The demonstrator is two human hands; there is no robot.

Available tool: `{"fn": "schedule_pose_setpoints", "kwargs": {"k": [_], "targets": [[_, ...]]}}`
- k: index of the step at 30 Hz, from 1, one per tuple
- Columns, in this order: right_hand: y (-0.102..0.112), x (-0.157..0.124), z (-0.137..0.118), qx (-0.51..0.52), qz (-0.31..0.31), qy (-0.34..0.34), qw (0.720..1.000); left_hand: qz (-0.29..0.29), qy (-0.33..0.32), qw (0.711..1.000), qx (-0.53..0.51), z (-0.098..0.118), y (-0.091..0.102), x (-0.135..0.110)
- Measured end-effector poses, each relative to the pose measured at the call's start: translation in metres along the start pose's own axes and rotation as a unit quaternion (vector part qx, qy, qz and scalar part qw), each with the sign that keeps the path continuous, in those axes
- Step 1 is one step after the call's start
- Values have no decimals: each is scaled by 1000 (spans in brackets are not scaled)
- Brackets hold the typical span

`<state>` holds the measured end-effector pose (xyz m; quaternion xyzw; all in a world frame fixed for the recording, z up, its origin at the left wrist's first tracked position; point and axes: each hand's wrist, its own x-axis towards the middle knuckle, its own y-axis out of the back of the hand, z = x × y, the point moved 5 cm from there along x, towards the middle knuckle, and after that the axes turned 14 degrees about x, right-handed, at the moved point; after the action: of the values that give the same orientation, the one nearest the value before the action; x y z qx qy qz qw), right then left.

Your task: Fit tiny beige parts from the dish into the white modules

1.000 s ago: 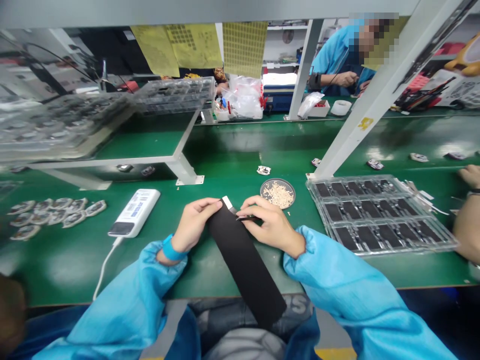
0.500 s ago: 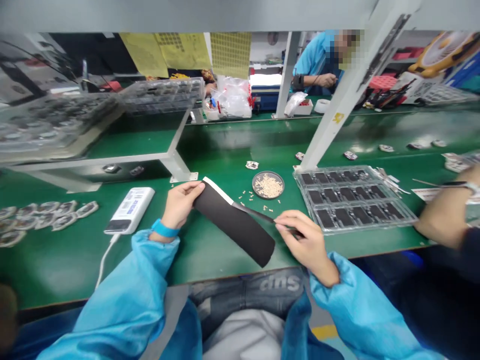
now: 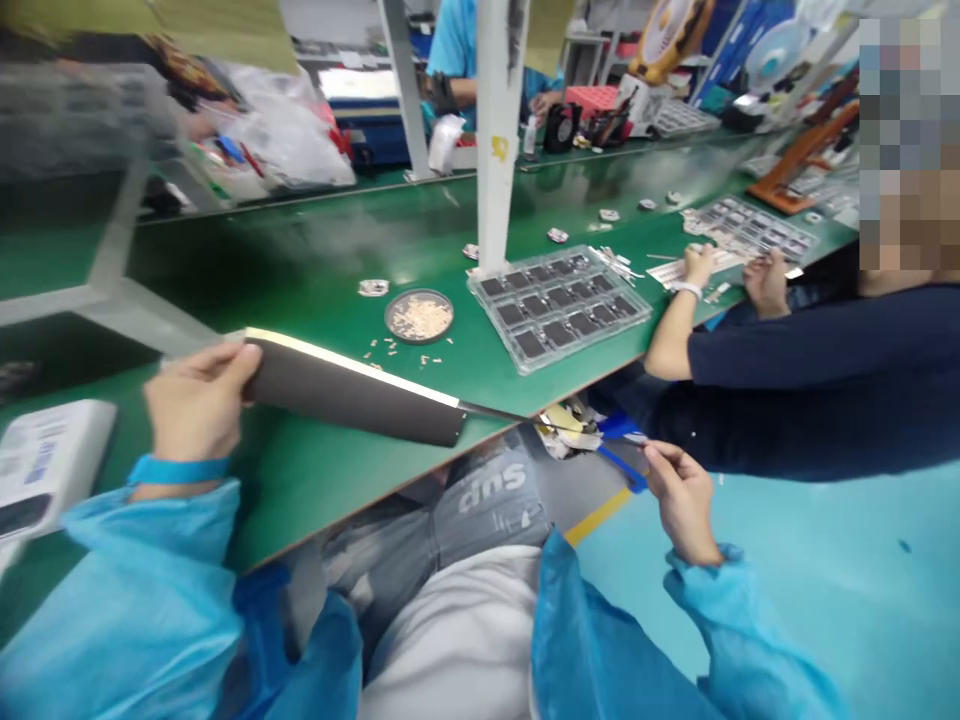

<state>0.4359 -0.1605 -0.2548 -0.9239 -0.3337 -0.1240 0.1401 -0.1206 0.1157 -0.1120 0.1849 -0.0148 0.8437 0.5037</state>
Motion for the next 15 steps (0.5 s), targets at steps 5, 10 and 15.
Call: {"fn": "schedule_pose_setpoints", "kwargs": {"k": [5, 10, 15], "targets": [[31, 19, 30, -58, 42, -83, 994, 40, -43, 996, 64, -8, 1, 10], [9, 55, 61, -182, 2, -118, 976, 36, -103, 991, 81, -2, 2, 1], [-46, 104, 93, -272, -61, -152, 948, 42, -118, 987, 96, 16, 1, -17]]}}
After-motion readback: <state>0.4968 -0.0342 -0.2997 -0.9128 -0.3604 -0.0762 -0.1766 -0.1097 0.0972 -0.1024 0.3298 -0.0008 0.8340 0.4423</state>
